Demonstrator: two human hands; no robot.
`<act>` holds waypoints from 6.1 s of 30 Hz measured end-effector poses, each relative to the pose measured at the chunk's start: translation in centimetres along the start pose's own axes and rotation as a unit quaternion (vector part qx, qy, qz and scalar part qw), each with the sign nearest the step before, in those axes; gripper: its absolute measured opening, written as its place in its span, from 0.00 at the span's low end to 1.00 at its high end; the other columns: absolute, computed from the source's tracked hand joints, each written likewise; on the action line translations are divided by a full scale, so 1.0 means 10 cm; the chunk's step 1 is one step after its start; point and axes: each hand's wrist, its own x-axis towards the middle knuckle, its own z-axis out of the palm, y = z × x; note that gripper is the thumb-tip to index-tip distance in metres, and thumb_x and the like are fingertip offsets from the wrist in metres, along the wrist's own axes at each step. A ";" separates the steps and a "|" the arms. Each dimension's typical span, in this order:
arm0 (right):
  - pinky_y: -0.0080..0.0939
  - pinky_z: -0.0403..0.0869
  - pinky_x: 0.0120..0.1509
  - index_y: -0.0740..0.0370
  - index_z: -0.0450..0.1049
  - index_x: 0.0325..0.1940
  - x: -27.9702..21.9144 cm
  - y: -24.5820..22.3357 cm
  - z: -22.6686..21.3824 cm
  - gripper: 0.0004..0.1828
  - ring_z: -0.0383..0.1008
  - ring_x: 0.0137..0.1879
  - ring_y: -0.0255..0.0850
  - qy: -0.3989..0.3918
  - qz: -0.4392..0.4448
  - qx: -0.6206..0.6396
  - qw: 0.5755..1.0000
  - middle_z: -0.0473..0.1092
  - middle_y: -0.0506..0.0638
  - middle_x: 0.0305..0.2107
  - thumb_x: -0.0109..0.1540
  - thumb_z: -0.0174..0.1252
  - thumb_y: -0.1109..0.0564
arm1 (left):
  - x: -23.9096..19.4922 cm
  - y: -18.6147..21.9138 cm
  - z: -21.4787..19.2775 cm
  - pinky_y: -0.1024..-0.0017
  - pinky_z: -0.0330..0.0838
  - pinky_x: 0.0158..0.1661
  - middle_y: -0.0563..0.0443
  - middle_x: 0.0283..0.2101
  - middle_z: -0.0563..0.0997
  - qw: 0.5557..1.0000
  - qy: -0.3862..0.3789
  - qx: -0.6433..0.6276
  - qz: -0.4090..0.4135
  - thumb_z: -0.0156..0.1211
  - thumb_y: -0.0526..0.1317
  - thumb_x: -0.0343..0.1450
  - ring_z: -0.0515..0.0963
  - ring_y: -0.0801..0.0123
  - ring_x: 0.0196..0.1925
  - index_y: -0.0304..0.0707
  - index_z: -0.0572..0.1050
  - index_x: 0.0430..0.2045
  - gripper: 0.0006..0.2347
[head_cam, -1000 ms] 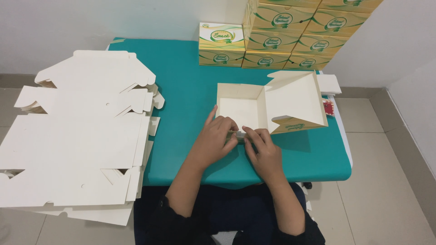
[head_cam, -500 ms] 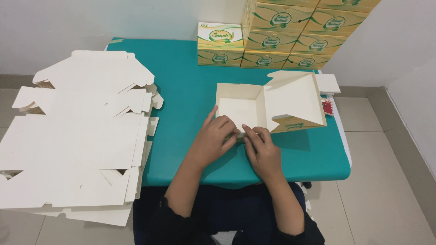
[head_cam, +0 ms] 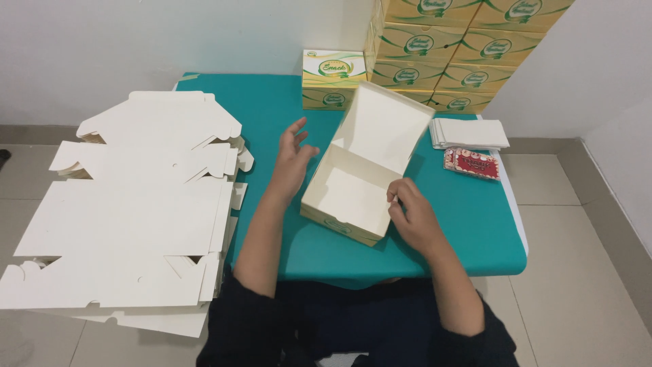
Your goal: The person assembles a flat cardboard box by folding along pre-scored lines and tucking flaps to form the sides. They then place a white paper insert and a small red packet inside the box before closing the lid.
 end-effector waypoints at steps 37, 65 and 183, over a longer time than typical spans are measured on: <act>0.54 0.70 0.49 0.60 0.76 0.43 0.77 1.68 -0.70 0.21 0.73 0.44 0.56 0.160 0.110 -0.296 0.935 0.73 0.59 0.32 0.73 0.40 0.47 | 0.08 -0.61 -0.04 0.59 0.70 0.49 0.42 0.34 0.81 0.994 -0.043 0.039 -0.093 0.46 0.41 0.75 0.75 0.66 0.40 0.37 0.77 0.42 0.12; 0.40 0.71 0.37 0.55 0.71 0.34 0.72 -0.54 0.23 0.08 0.72 0.35 0.43 -0.097 -0.168 -0.321 0.927 0.69 0.46 0.28 0.53 0.63 0.57 | 0.13 -0.61 -0.08 0.58 0.62 0.58 0.39 0.50 0.76 0.993 -0.087 -0.029 -0.075 0.53 0.40 0.69 0.72 0.58 0.54 0.33 0.68 0.56 0.20; 0.48 0.63 0.64 0.61 0.55 0.69 0.91 -0.36 -0.52 0.31 0.65 0.58 0.47 -0.012 0.117 0.251 0.961 0.64 0.56 0.53 0.64 0.53 0.52 | -0.08 0.14 0.13 0.46 0.44 0.67 0.41 0.71 0.41 0.977 -0.157 0.141 -0.001 0.41 0.67 0.66 0.43 0.43 0.71 0.47 0.36 0.67 0.40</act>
